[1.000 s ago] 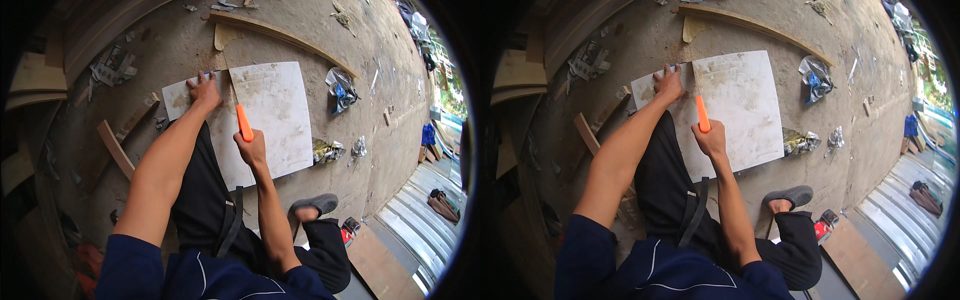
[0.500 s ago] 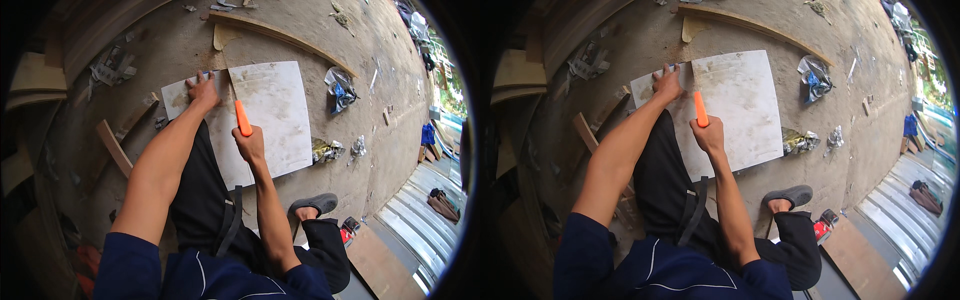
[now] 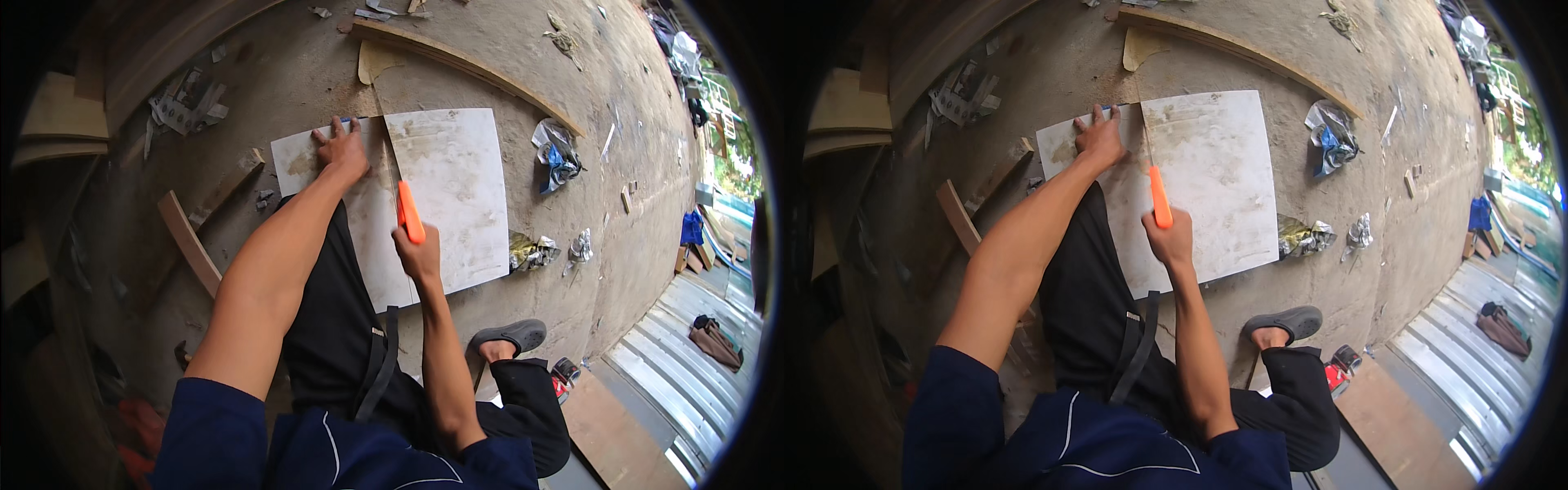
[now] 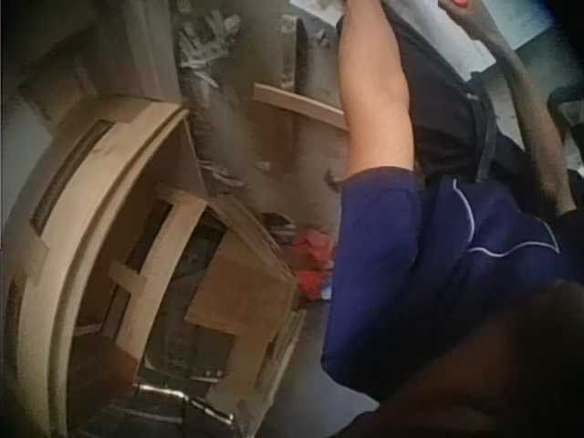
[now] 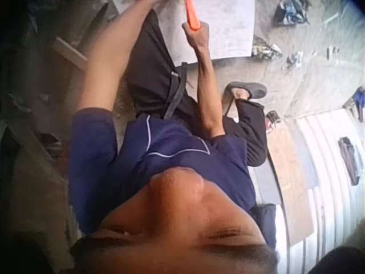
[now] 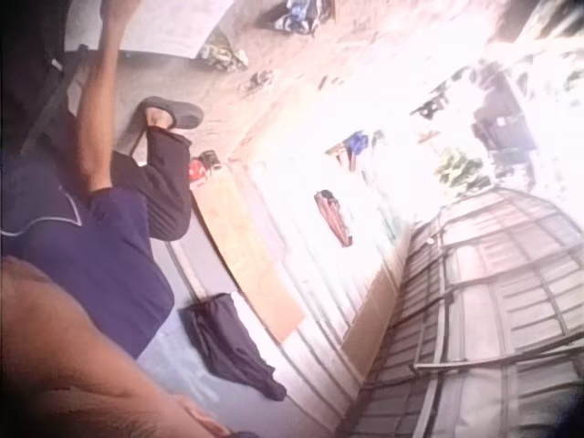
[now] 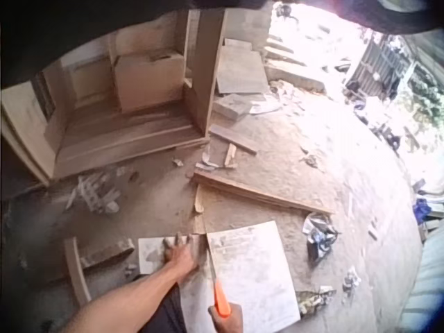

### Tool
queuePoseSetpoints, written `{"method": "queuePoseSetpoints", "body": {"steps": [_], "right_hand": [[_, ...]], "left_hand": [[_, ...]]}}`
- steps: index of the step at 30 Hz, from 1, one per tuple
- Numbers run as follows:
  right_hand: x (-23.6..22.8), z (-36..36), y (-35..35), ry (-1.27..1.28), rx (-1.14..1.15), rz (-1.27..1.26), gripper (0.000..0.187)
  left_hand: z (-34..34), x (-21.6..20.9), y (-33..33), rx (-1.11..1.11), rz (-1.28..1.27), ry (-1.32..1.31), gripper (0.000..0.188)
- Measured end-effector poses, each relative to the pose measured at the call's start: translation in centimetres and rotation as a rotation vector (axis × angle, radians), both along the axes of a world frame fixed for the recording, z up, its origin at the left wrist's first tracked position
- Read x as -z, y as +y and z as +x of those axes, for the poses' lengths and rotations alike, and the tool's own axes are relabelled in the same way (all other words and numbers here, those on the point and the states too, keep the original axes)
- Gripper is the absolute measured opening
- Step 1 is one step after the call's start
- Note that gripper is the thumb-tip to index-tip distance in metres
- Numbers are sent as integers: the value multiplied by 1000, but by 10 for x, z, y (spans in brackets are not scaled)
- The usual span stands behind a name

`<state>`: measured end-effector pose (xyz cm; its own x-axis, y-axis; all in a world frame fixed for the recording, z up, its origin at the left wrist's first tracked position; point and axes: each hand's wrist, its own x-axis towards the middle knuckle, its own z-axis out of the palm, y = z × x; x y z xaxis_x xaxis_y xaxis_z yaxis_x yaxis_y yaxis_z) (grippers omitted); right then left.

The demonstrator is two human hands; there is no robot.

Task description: The person uses a hand saw to cut a white ceramic tile placed on the floor. They repeatedly saw along a marked line, adjusting the tile's position as needed, and continue cutting until the tile is split into two pieces.

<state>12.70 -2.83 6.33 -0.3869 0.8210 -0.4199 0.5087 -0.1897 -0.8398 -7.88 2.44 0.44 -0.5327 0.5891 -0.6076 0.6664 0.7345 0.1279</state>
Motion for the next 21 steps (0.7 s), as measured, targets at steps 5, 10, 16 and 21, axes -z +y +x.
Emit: {"method": "queuePoseSetpoints", "body": {"steps": [5, 10, 16, 21], "right_hand": [[-35, 63, -71, 25, 16, 7, 26], [7, 6, -7, 25, -39, 83, 28], [-15, 52, -63, 24, -12, 43, 21], [-14, 58, -61, 14, -31, 84, 22]], "left_hand": [[0, -5, 1, -36, -6, -22, 86], [3, 13, 1, 31, 41, 72, 99], [-5, 0, -2, -44, 4, -36, 91], [-1, -16, 2, -20, 10, -52, 92]]}}
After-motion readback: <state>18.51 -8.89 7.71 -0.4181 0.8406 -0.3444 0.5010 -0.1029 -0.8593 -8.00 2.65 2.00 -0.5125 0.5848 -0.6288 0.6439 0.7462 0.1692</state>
